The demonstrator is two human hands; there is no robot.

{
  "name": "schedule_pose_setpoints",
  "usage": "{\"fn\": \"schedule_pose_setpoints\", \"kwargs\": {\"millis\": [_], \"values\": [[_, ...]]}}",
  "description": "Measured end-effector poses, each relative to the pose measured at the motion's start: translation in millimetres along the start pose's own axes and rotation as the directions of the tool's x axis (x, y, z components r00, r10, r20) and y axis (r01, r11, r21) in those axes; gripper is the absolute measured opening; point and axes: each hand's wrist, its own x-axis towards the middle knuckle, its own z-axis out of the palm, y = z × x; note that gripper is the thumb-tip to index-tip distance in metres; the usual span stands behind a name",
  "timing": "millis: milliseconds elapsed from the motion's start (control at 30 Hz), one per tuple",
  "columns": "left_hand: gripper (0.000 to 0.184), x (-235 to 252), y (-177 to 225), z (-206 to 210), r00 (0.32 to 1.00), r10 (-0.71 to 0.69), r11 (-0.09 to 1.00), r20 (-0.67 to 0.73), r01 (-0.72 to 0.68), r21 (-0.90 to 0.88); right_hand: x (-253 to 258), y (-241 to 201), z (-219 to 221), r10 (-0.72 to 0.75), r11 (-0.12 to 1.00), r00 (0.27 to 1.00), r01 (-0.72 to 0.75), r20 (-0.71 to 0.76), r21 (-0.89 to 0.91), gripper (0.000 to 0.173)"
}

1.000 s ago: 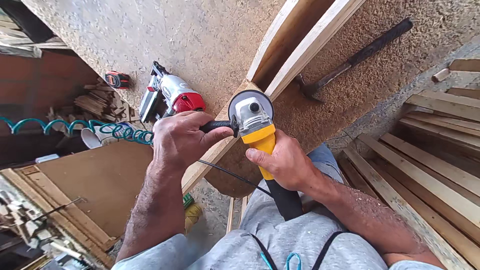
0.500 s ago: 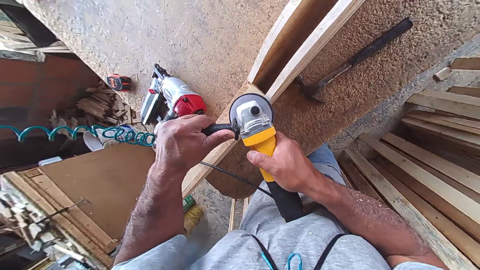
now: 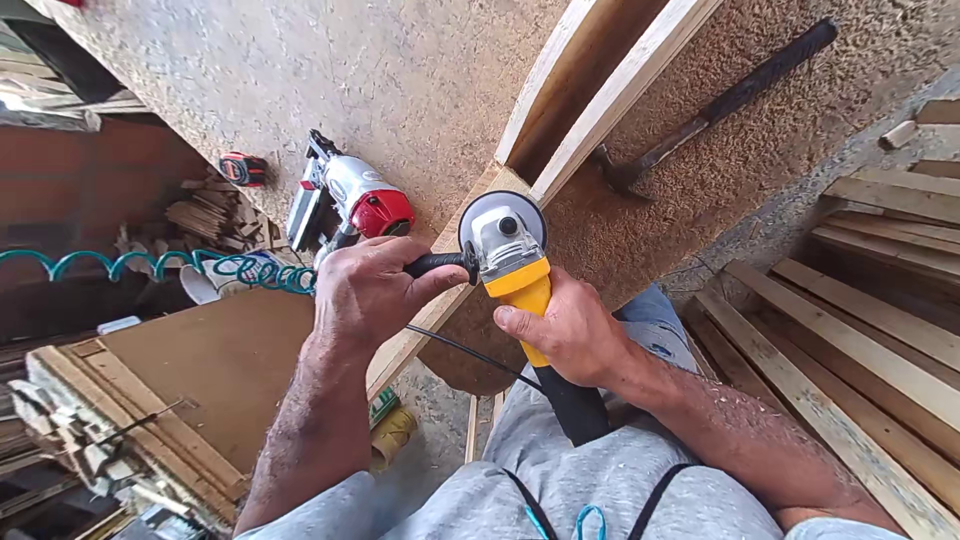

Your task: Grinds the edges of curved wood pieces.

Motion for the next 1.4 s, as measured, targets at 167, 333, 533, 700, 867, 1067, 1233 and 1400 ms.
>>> {"fn": "schedule_pose_setpoints", "kwargs": {"millis": [167,333,533,700,867,1067,1233,1400], "values": [[0.077,-0.1,1.0,-2.4,0.998,0.024,1.0,-0.054,-0.024,0.0,-3.6,-2.7,0.5,-0.019,1.0,1.0,0.019,-0.025,-0.01,0.059],[0.079,6.7,3.3,0.7,0.999,0.026,1.0,-0.027,-0.026,0.0,-2.5,-1.4,-3.3,-0.007,1.0,0.999,0.007,-0.035,-0.011,0.059],[0.077,-0.6,2.5,-2.8,0.998,0.036,0.999,-0.06,-0.035,0.007,-2.5,-2.9,0.2,-0.007,1.0,1.0,0.007,-0.003,-0.012,0.058],[0.076,7.7,6.4,-2.4,0.998,0.035,0.999,-0.056,-0.035,0.001,-5.2,-3.1,-4.4,-0.039,0.999,0.998,0.039,-0.055,0.003,0.057],[0.077,0.3,3.2,1.6,0.999,0.037,0.999,-0.038,-0.037,0.009,-2.1,2.4,-0.1,-0.004,1.0,1.0,0.004,-0.013,-0.002,0.058],[0.074,5.2,5.8,-6.4,0.994,0.062,0.998,-0.089,-0.063,-0.011,-6.7,-6.6,-4.1,-0.057,0.998,0.997,0.055,-0.057,-0.029,0.059],[0.076,9.2,5.6,-1.5,0.997,0.047,0.999,-0.061,-0.047,0.007,-3.8,-2.1,-4.4,-0.045,0.999,0.997,0.043,-0.062,-0.025,0.059],[0.075,-3.7,0.2,-1.0,0.999,0.035,0.999,-0.041,-0.035,0.011,-0.2,1.8,3.2,-0.006,1.0,1.0,0.007,0.012,-0.014,0.059]]}}
